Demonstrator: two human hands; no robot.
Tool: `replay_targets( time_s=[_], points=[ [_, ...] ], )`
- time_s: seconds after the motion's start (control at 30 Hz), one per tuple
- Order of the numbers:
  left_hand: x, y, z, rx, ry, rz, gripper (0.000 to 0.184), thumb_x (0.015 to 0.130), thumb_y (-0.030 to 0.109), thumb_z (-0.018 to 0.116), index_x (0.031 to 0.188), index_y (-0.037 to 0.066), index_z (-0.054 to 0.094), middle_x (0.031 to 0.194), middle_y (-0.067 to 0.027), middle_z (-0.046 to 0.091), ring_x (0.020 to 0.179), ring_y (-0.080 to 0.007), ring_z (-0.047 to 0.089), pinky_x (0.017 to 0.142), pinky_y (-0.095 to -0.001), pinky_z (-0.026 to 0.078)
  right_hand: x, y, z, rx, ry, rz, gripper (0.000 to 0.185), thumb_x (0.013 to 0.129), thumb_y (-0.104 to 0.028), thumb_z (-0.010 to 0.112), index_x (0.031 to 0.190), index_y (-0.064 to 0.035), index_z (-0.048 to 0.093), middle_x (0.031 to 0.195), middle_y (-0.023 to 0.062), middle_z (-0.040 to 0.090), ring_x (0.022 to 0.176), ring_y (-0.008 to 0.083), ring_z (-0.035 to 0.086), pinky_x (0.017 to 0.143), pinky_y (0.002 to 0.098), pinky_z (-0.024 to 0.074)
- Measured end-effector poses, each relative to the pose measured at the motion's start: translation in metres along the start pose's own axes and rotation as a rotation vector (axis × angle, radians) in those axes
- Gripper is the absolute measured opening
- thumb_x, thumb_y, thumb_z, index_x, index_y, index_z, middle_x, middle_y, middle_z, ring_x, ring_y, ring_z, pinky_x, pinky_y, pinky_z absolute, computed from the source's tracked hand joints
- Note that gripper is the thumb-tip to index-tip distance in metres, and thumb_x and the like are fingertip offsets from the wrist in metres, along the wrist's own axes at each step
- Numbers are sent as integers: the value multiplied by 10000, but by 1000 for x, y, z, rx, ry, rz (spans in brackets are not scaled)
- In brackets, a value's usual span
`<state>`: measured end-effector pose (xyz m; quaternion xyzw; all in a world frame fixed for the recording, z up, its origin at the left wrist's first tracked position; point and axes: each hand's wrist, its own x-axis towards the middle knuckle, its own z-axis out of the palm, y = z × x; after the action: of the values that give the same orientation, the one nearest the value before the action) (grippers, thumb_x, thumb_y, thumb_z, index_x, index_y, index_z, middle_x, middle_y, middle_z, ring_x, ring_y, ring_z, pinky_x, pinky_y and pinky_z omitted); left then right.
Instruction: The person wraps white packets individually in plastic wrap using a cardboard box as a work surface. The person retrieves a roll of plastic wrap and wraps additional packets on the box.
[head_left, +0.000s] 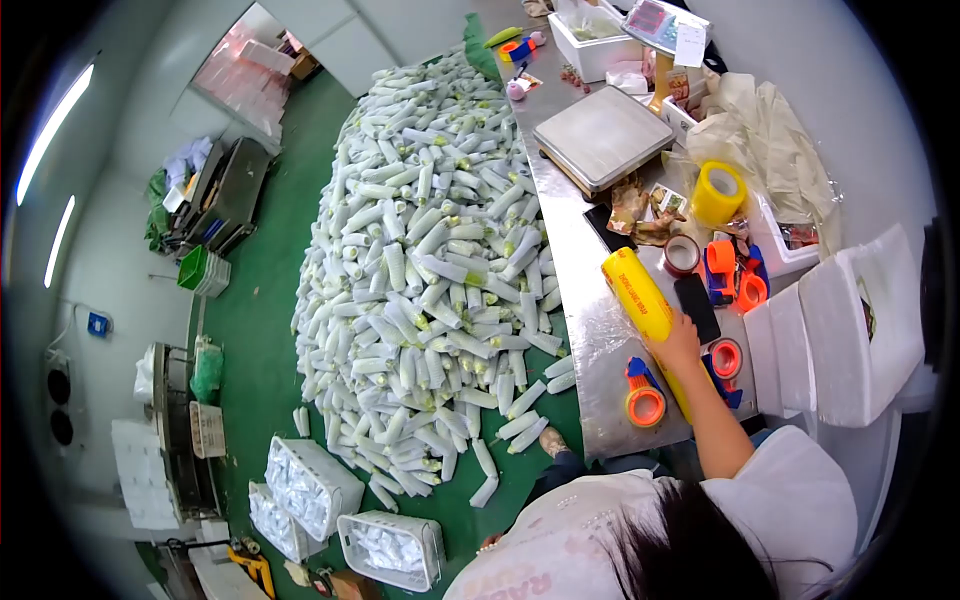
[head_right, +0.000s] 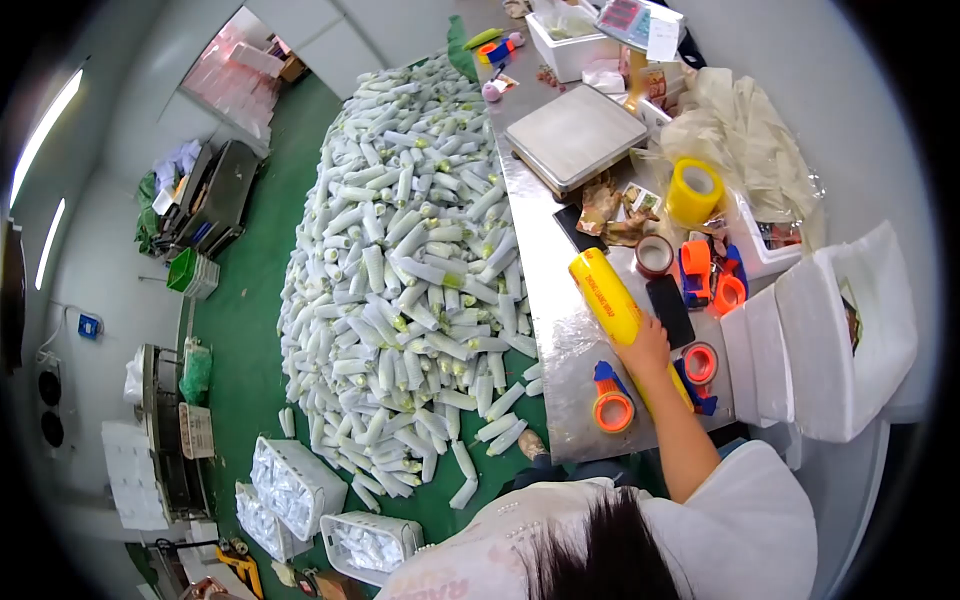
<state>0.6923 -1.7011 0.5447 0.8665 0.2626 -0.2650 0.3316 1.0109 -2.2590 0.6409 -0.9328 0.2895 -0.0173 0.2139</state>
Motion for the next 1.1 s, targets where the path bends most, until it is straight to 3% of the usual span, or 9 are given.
replay_targets(
  time_s=[0.2,0.37,0.5,0.7,0.83,0.93,1.03,1.07,1.1],
  points=[
    [-76,-22,64,-178,47,-232,313,926,255,602,1134,36,682,984,-104,729,907,-213,687,787,-357,536,27,26,-15,290,-316,-88,1083,601,-346,854,1483,-112,271,1209,219,614,1098,384,620,931,421,504],
    [-101,-21,104,-334,132,-242,289,937,214,588,1134,22,674,964,-102,724,881,-192,681,758,-338,536,69,64,-33,995,-571,26,727,790,-127,722,1433,-55,388,1217,101,599,1051,242,618,911,356,508],
    [-103,4,113,-500,198,-192,271,945,181,577,1135,10,668,948,-100,720,860,-175,676,735,-323,536,67,32,-134,1432,-753,30,649,881,-311,667,1419,-54,410,1175,89,622,967,221,648,851,332,541],
    [-78,79,69,-899,225,-75,300,979,134,527,1241,5,595,1040,-104,706,915,-147,670,740,-280,509,15,-64,-198,1884,-1274,-205,800,842,-511,655,1430,-33,397,1253,257,578,1088,374,624,890,440,559],
    [-112,137,9,-1078,241,89,321,1002,167,522,1285,21,565,1123,-116,684,999,-186,668,808,-292,507,-87,-104,-123,1829,-1913,124,949,756,-559,713,1445,-15,353,1276,334,526,1118,442,604,880,514,557],
    [-164,136,-28,-1394,246,234,459,1022,256,503,1410,22,433,1237,-180,625,1097,-289,640,924,-402,516,-205,-129,-65,1589,-2434,293,977,804,-594,671,1494,-7,305,1377,326,464,1228,459,525,994,526,487],
    [-204,106,-60,-1736,106,308,661,977,451,496,1480,59,323,1449,-211,449,1293,-367,483,1076,-563,368,-324,-154,-21,1215,-2896,672,984,821,-674,592,1527,-66,273,1424,372,380,1266,506,474,1017,554,461],
    [-210,83,-60,-1735,113,341,950,784,754,566,1477,135,369,1468,-158,444,1352,-360,413,1095,-553,333,-361,-161,-10,1041,-2993,788,981,822,-699,568,1530,-87,274,1430,394,352,1258,530,468,1014,562,459],
    [-236,82,-83,-1740,130,395,965,736,792,584,1434,147,420,1424,-107,496,1301,-320,468,1094,-524,353,-399,-174,-12,774,-3062,929,974,841,-709,537,1529,-74,269,1423,399,362,1245,527,483,1019,540,462]
  ],
)
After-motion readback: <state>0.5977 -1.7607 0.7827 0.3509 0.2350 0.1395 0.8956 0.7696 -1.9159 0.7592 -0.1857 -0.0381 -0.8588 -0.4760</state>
